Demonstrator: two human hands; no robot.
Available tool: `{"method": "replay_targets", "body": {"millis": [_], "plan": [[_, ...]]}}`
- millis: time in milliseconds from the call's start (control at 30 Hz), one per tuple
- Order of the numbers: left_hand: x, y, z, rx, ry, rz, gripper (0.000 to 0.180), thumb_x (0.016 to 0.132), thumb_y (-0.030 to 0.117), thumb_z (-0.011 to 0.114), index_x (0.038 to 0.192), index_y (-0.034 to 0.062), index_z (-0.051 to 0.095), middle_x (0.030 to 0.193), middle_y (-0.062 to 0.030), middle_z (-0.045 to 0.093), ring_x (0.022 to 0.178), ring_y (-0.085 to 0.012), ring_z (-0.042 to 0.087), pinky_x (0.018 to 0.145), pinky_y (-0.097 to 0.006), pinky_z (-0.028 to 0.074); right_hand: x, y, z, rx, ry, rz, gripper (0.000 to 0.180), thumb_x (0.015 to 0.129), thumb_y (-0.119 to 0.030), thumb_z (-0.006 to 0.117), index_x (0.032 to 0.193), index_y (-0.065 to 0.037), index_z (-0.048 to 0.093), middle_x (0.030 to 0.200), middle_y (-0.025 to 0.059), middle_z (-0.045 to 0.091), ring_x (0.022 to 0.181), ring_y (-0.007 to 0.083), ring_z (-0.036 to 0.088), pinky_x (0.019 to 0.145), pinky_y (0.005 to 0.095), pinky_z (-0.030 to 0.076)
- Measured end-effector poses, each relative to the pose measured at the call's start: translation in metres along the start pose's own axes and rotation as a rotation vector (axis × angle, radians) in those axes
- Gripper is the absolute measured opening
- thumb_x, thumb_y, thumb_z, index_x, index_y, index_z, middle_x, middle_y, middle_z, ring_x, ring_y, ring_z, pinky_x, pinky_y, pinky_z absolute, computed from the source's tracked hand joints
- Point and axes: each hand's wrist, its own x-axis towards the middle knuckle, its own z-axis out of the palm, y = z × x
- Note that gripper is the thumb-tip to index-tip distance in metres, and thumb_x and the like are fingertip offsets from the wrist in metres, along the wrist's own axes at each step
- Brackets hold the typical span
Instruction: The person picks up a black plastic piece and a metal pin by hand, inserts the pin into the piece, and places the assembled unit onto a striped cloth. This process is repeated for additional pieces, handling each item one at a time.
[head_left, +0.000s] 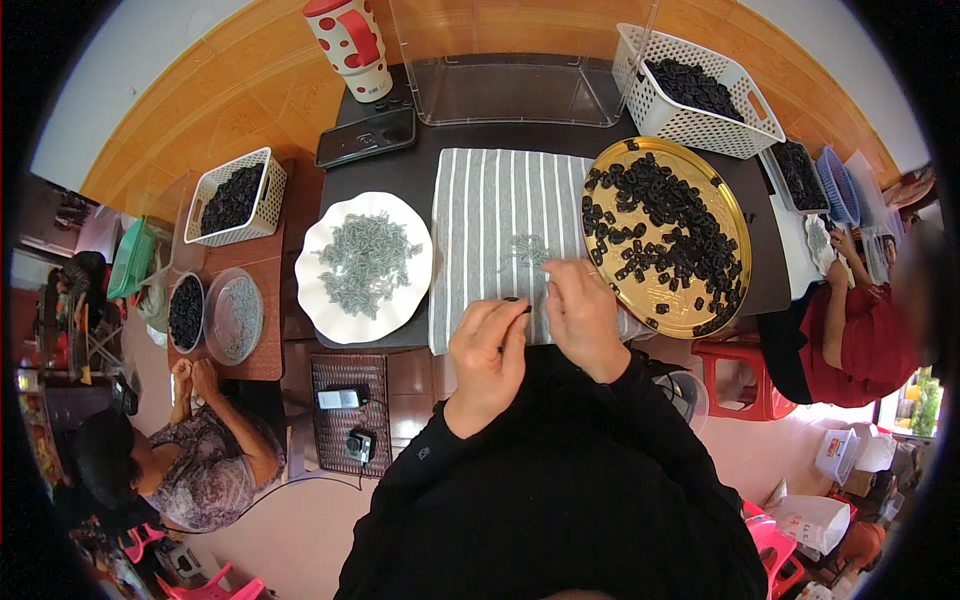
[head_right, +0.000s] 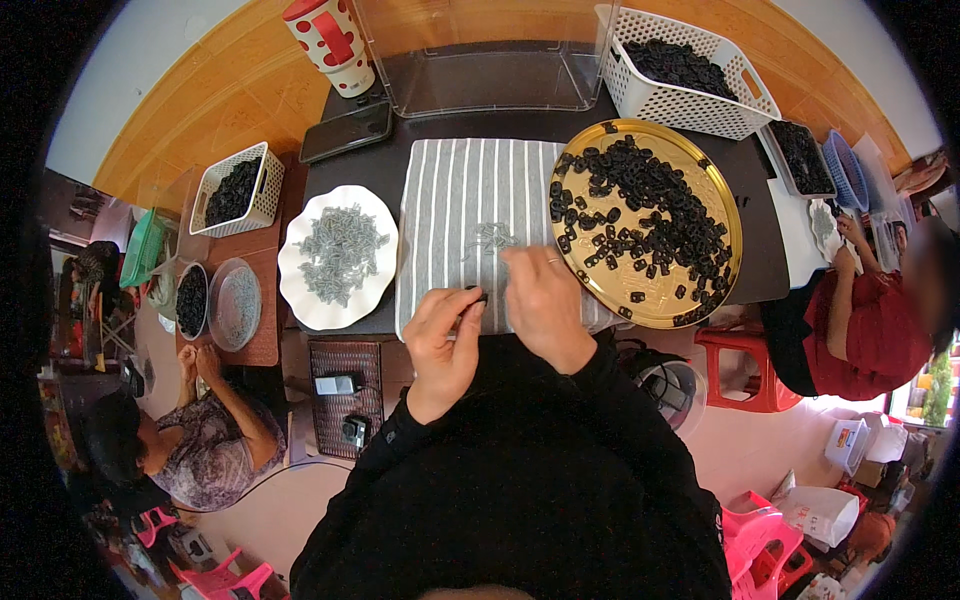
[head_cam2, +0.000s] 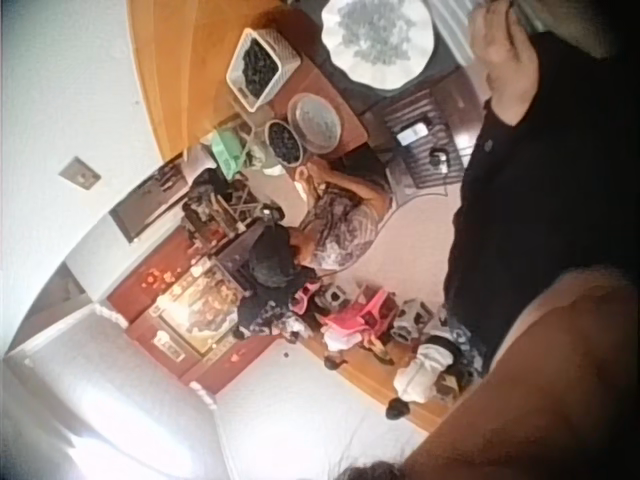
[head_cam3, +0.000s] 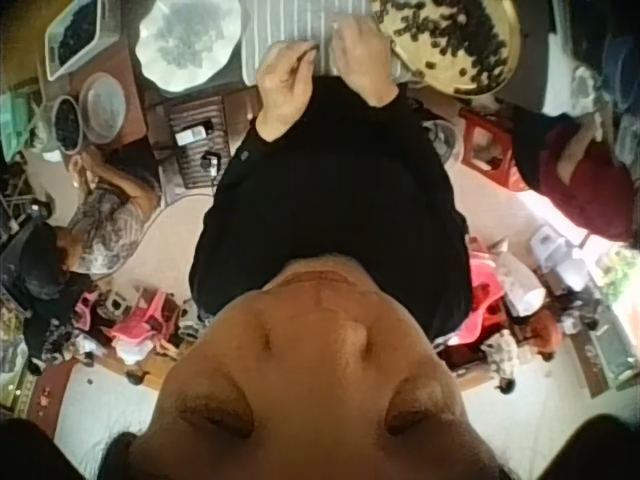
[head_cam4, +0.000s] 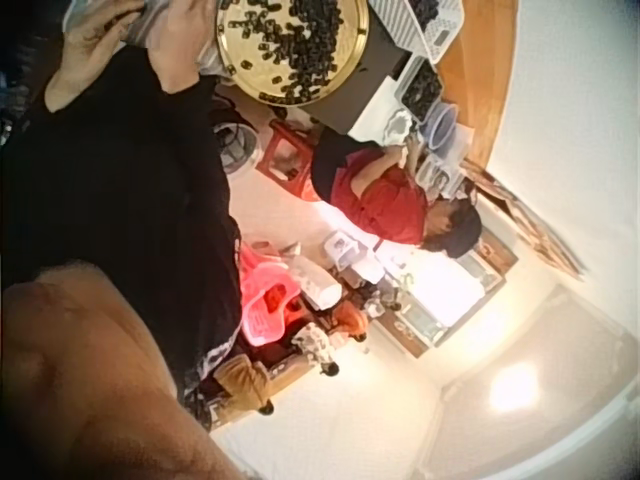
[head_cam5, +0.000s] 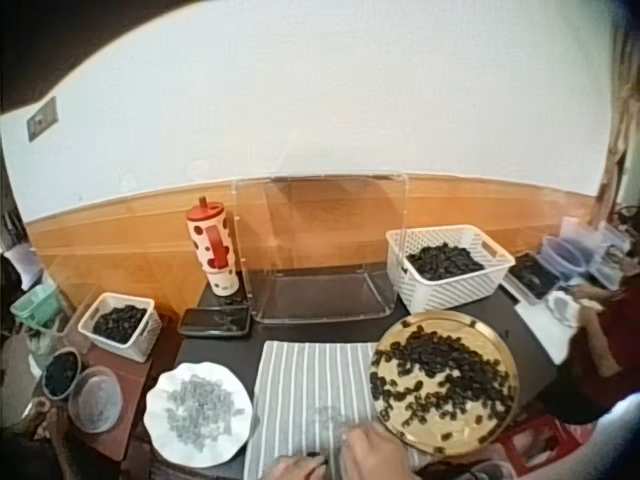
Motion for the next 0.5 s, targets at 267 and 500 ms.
{"method": "replay_targets", "body": {"millis": [267, 500], "plan": [[0.004, -0.006, 0.016, 0.447, -0.196, 0.189, 0.032, 0.067, -0.009, 0.06, 0.097, -0.0037, 0.067, 0.086, -0.0137, 0.056, 0.08, -0.0325, 0.053, 0.069, -0.041, 0.045, 0.004, -0.004, -0.002, 0.009, 0.046, -0.019, 0.034, 0.073, 0.003, 0.06, 0.107, 0.003, 0.055, 0.085, 0.0161, 0.061, 0.079, 0.0334, 0.058, 0.069, 0.0402, 0.048], [0.003, -0.006, 0.011, 0.453, -0.119, 0.137, 0.027, 0.072, -0.007, 0.061, 0.099, -0.0033, 0.066, 0.09, -0.0141, 0.057, 0.084, -0.0328, 0.053, 0.072, -0.041, 0.045, 0.01, -0.004, 0.001, -0.033, 0.005, -0.089, 0.032, 0.071, 0.0, 0.059, 0.103, 0.002, 0.057, 0.083, 0.0142, 0.06, 0.079, 0.0324, 0.057, 0.07, 0.039, 0.048]]}}
